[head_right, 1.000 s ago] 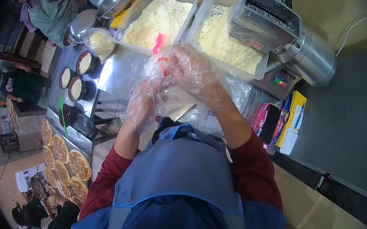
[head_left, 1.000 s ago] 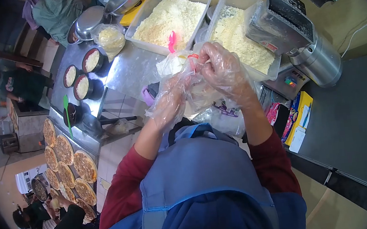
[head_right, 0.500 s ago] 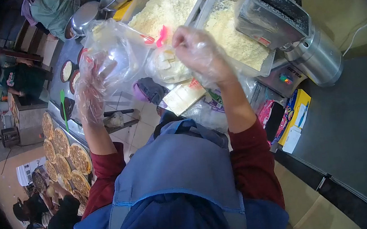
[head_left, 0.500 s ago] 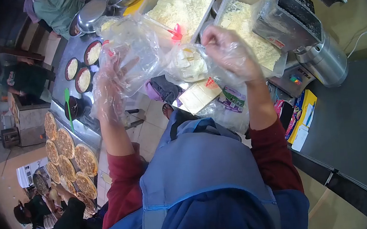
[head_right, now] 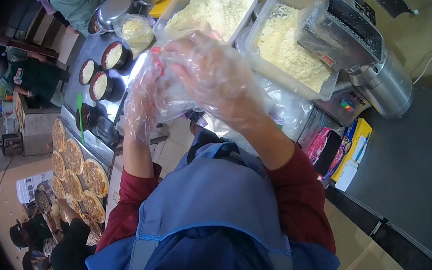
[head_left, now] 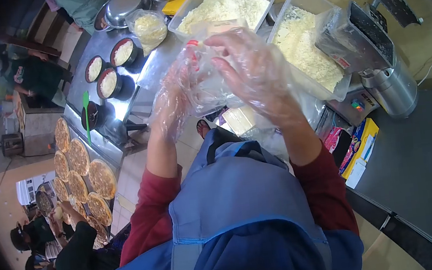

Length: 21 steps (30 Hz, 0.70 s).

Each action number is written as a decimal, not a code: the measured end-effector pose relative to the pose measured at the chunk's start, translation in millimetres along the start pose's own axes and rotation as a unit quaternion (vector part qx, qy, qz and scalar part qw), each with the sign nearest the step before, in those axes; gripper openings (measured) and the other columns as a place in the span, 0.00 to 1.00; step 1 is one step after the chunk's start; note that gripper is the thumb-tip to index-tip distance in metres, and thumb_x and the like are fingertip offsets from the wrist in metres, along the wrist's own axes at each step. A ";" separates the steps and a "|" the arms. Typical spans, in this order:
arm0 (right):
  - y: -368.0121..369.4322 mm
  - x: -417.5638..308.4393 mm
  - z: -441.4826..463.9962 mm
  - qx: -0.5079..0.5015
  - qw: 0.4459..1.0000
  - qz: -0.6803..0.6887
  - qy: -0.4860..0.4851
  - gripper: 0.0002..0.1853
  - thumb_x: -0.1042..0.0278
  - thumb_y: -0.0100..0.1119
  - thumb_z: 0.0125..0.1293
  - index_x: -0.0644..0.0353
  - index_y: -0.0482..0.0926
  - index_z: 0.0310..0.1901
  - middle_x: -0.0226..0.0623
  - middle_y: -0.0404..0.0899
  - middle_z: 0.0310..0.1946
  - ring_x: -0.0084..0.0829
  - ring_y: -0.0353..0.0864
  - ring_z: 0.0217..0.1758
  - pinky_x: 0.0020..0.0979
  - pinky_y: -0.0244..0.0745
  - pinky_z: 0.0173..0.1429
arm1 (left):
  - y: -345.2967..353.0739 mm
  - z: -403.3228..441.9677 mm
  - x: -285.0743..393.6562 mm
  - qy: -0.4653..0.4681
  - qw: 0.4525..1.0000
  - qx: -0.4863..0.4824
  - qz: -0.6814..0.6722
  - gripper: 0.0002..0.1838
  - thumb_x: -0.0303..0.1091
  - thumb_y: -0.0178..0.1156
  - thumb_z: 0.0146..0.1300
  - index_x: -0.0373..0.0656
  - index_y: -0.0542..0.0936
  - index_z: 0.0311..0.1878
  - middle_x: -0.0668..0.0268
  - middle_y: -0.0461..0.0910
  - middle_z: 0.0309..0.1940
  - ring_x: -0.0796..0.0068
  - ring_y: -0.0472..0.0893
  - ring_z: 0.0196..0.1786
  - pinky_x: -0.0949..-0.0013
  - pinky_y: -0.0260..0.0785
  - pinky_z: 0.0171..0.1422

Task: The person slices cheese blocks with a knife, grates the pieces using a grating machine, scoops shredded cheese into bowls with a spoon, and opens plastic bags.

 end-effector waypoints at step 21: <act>40.6 44.8 -4.1 -0.030 0.933 0.342 0.112 0.07 0.69 0.60 0.62 0.63 0.74 0.37 0.39 0.77 0.27 0.32 0.78 0.29 0.30 0.73 0.37 | -11.3 -5.7 -29.4 -0.068 0.997 -0.022 -0.009 0.25 0.45 0.55 0.69 0.37 0.71 0.62 0.63 0.76 0.48 0.73 0.77 0.47 0.69 0.75 0.44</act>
Point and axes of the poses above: each hand's wrist, its own z-axis towards the middle knuckle, its own y-axis out of the palm, x = y × z, the point moved 8 cm from there along z, towards the middle knuckle
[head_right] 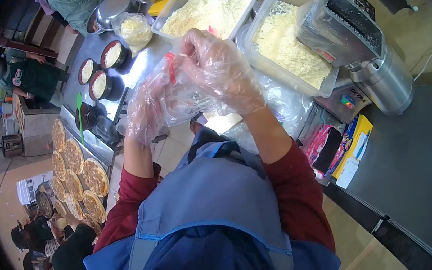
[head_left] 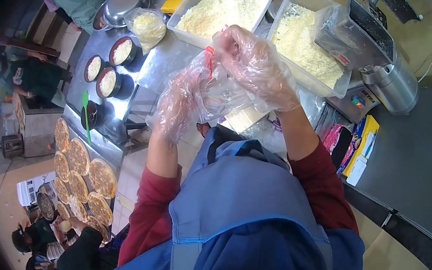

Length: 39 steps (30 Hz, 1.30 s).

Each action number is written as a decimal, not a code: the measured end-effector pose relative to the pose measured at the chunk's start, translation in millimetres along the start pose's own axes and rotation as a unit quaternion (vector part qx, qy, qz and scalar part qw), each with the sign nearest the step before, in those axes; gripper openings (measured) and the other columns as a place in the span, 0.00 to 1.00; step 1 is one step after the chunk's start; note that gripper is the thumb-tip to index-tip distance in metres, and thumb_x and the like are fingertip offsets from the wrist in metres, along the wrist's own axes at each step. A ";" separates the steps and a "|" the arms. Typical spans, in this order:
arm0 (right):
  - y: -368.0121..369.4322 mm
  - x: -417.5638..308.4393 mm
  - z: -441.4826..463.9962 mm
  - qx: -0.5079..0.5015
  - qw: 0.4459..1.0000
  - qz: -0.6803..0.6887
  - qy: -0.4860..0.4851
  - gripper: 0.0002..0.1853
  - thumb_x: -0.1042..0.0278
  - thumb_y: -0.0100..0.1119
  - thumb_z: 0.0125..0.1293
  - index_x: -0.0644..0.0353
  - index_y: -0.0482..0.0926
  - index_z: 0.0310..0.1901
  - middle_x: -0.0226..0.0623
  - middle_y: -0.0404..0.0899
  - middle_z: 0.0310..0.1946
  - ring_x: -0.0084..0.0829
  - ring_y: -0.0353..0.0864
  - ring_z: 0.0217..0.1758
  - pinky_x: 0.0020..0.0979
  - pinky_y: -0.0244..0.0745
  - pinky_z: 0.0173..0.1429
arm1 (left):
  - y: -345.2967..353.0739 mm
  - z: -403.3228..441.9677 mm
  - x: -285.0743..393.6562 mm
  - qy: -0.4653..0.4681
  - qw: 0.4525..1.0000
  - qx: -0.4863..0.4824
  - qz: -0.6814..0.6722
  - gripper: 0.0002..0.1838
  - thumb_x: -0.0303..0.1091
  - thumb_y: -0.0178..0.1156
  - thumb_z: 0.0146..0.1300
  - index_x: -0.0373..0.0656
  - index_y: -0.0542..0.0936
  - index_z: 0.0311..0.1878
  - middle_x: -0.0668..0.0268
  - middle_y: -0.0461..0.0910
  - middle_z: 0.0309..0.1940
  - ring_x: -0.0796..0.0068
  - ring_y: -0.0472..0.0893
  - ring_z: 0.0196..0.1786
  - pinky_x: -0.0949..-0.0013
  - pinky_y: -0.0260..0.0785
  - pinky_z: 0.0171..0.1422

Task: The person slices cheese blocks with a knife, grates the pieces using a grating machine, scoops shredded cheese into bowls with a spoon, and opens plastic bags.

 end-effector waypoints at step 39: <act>3.6 -6.8 -14.0 -0.014 0.998 -0.015 -0.065 0.09 0.72 0.58 0.63 0.58 0.74 0.44 0.38 0.77 0.36 0.34 0.82 0.35 0.31 0.77 0.39 | 7.3 -8.0 21.0 0.036 0.998 0.036 0.031 0.28 0.44 0.56 0.69 0.37 0.66 0.67 0.63 0.72 0.58 0.73 0.73 0.55 0.68 0.70 0.55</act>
Point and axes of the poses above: each hand's wrist, its own z-axis towards the middle knuckle, its own y-axis out of the palm, x = y × z, the point moved 8 cm from there along z, towards the middle knuckle
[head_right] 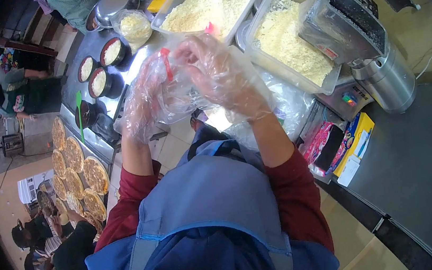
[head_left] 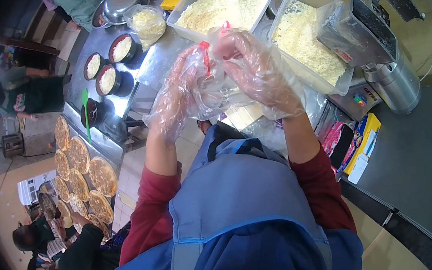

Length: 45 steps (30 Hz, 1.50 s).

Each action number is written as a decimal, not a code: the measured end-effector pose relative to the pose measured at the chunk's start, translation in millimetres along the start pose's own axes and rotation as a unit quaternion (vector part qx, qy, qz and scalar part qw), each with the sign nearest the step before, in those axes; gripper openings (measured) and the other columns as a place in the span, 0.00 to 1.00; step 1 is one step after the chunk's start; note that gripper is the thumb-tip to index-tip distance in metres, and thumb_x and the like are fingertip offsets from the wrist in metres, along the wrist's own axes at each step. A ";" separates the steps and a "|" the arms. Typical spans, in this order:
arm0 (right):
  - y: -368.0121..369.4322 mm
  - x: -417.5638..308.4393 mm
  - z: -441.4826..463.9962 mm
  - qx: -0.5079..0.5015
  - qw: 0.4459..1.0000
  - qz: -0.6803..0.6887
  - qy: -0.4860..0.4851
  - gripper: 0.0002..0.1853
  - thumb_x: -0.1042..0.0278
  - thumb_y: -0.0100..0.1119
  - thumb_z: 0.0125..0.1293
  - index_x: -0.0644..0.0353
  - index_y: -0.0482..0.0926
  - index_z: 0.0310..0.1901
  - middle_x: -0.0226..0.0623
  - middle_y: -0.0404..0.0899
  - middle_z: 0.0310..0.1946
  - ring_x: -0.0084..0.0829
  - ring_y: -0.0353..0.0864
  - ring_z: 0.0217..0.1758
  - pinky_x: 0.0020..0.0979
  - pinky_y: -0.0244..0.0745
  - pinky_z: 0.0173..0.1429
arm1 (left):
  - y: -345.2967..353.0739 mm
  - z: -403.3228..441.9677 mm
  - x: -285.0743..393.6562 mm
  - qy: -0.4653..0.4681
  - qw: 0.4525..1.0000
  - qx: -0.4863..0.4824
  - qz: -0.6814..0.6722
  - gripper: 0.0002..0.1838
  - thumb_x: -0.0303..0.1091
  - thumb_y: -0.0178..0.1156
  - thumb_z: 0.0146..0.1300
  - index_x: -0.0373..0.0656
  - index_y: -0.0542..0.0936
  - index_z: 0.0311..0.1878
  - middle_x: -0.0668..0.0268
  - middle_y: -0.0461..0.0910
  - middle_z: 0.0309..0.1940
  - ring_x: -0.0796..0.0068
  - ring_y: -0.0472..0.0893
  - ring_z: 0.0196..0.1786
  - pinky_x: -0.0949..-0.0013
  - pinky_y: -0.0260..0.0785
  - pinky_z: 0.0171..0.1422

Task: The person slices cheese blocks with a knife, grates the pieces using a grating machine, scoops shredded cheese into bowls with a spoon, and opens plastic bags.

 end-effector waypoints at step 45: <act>-5.1 44.1 -53.4 0.016 0.992 -0.003 0.125 0.11 0.68 0.59 0.64 0.63 0.77 0.45 0.33 0.79 0.30 0.28 0.80 0.34 0.28 0.75 0.45 | 30.5 16.4 76.5 0.123 0.944 -0.043 0.304 0.33 0.58 0.43 0.71 0.44 0.63 0.70 0.53 0.68 0.65 0.58 0.79 0.55 0.65 0.76 0.46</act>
Point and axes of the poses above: each hand's wrist, its own z-axis towards the middle knuckle, its own y-axis out of the palm, x = y × z, the point moved 8 cm from there along z, towards the middle knuckle
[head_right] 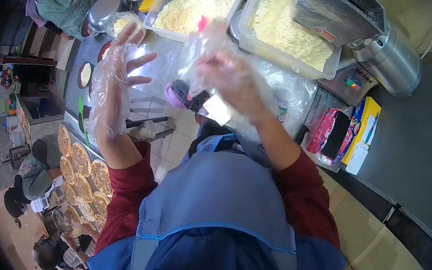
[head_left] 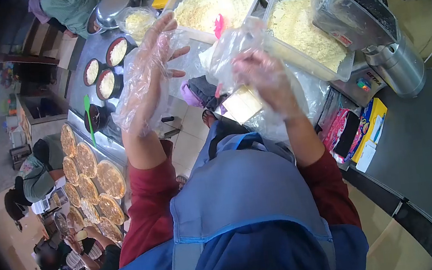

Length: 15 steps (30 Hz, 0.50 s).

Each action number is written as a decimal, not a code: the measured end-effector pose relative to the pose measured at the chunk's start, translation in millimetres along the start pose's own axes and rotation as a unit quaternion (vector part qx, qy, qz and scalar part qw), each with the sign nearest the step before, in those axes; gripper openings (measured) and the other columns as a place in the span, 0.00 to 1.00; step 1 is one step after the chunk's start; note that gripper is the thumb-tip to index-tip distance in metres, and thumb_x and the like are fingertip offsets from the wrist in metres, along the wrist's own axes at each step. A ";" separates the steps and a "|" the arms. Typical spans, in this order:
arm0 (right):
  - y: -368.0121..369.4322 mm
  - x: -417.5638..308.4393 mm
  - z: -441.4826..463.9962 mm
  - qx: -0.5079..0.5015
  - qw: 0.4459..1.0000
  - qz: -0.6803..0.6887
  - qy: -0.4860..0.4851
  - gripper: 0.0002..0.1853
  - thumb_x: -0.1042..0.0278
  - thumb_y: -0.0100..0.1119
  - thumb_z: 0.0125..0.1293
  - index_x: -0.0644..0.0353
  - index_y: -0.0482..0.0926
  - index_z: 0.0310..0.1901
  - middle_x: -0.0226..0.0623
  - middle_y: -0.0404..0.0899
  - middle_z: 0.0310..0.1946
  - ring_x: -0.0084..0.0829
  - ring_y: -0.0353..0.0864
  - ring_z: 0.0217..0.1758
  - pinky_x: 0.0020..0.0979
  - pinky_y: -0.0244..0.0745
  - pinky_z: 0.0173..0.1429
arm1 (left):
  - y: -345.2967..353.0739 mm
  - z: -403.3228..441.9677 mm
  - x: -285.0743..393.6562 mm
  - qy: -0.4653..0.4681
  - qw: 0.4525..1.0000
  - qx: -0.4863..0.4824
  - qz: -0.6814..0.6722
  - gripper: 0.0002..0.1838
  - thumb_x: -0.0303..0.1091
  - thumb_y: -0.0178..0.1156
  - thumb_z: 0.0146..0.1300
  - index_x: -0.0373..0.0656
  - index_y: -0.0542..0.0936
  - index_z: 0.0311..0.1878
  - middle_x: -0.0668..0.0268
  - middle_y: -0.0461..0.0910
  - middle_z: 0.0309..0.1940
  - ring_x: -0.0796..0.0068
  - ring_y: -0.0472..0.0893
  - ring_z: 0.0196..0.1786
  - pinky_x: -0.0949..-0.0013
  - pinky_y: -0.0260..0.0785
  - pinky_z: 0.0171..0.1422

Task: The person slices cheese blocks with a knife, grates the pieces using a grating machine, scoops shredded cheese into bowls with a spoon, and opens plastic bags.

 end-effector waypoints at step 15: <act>-13.0 83.4 -1.9 0.039 0.808 0.562 0.176 0.11 0.68 0.52 0.71 0.63 0.71 0.51 0.39 0.78 0.42 0.33 0.79 0.48 0.36 0.72 0.58 | -5.0 -18.4 -19.1 -0.052 0.998 0.018 -0.020 0.35 0.58 0.45 0.70 0.42 0.62 0.70 0.52 0.65 0.66 0.60 0.79 0.55 0.67 0.75 0.47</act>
Point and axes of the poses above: each hand's wrist, its own z-axis towards the middle knuckle, its own y-axis out of the palm, x = y × z, the point moved 8 cm from there along z, towards the middle knuckle
